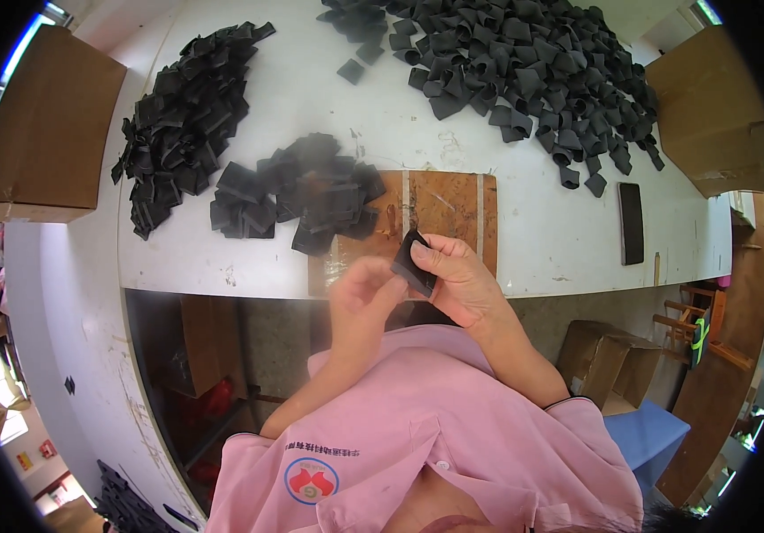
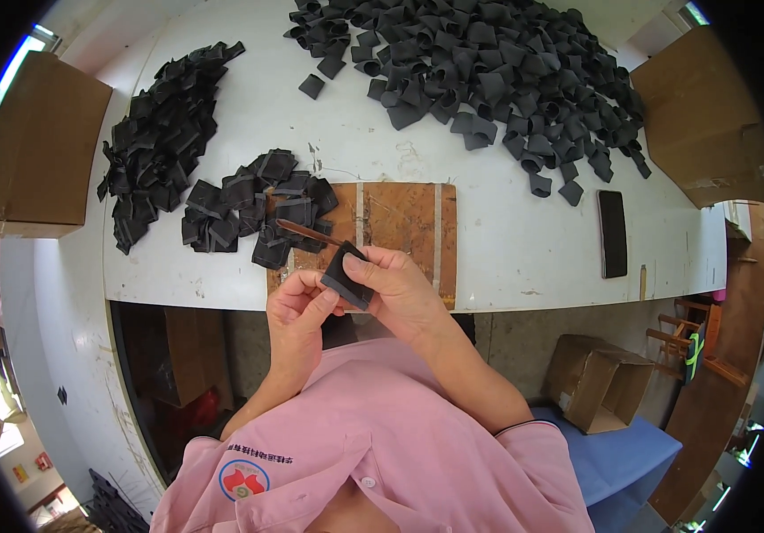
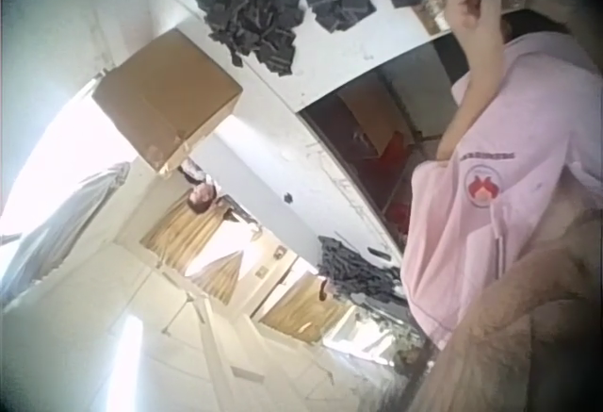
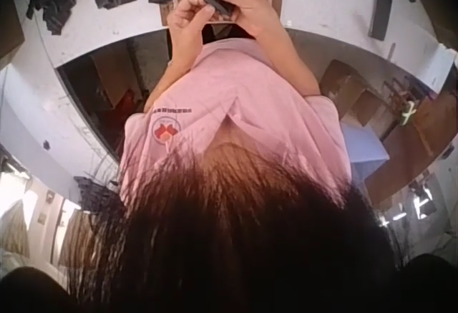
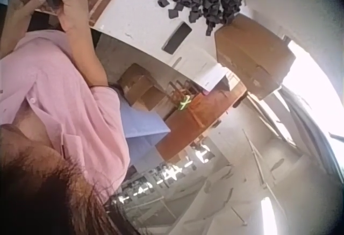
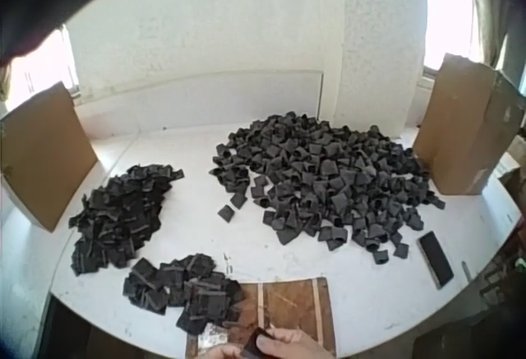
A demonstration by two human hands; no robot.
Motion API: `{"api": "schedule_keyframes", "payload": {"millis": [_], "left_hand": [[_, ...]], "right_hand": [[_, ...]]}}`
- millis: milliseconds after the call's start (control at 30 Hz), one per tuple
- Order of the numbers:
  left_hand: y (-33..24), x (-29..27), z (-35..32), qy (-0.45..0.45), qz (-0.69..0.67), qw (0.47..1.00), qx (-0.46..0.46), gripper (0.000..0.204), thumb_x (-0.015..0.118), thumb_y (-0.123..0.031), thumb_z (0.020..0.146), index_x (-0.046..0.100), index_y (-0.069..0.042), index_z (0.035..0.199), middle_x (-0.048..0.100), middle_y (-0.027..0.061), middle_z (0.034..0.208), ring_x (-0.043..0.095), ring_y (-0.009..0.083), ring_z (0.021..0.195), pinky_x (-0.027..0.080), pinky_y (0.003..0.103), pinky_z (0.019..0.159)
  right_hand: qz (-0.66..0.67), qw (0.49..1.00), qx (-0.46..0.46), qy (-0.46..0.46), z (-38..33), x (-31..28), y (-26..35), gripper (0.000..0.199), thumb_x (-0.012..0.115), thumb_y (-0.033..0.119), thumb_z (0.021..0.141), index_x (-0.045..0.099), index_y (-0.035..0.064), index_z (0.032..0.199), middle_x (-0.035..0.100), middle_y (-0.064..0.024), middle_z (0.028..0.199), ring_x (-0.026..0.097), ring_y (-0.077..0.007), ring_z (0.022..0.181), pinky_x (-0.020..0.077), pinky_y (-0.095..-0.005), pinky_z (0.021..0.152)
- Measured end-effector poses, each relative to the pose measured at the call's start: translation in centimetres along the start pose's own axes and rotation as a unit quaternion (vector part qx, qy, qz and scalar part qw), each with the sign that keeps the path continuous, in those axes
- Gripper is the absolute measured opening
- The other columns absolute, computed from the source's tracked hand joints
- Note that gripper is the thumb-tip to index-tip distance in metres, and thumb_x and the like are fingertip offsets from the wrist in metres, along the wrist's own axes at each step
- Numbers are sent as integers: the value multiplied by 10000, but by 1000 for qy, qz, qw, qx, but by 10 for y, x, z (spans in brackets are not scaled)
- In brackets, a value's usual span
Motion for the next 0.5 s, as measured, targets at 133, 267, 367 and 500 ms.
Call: {"api": "schedule_keyframes", "payload": {"millis": [133,267,367,500], "left_hand": [[7,-10,4,-16,69,998,-1,68,604,-8,775,550,0,816,570,33,761,539,91,656,419,194,601],[-7,-7,6,-27,222,967,118,57,604,-5,751,557,-5,783,551,22,702,507,72,603,394,194,538],[-15,5,2,-37,360,901,237,80,615,-14,737,559,1,793,546,48,675,508,83,555,401,207,493],[-19,7,-3,-145,446,800,375,42,558,38,769,544,3,789,541,5,628,426,45,443,332,162,398]], "right_hand": [[-648,701,-229,-194,-8,-1,19,243,614,214,795,549,8,905,575,-75,754,566,-135,648,451,-275,553],[-516,787,-327,-89,-22,15,26,203,652,146,739,573,2,857,532,-102,803,550,-190,630,428,-265,533],[-522,773,-351,-75,-21,24,22,144,643,105,732,579,0,808,530,-103,788,542,-209,619,431,-272,535],[-613,650,-434,-116,-16,29,17,100,626,58,722,575,-4,781,524,-97,748,539,-239,608,444,-305,532]]}}
Point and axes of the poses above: each hand's wrist, its own z-axis towards the middle knuckle, its own x-axis out of the palm, y = z × x, the point moved 5 cm from there along z, towards the middle knuckle
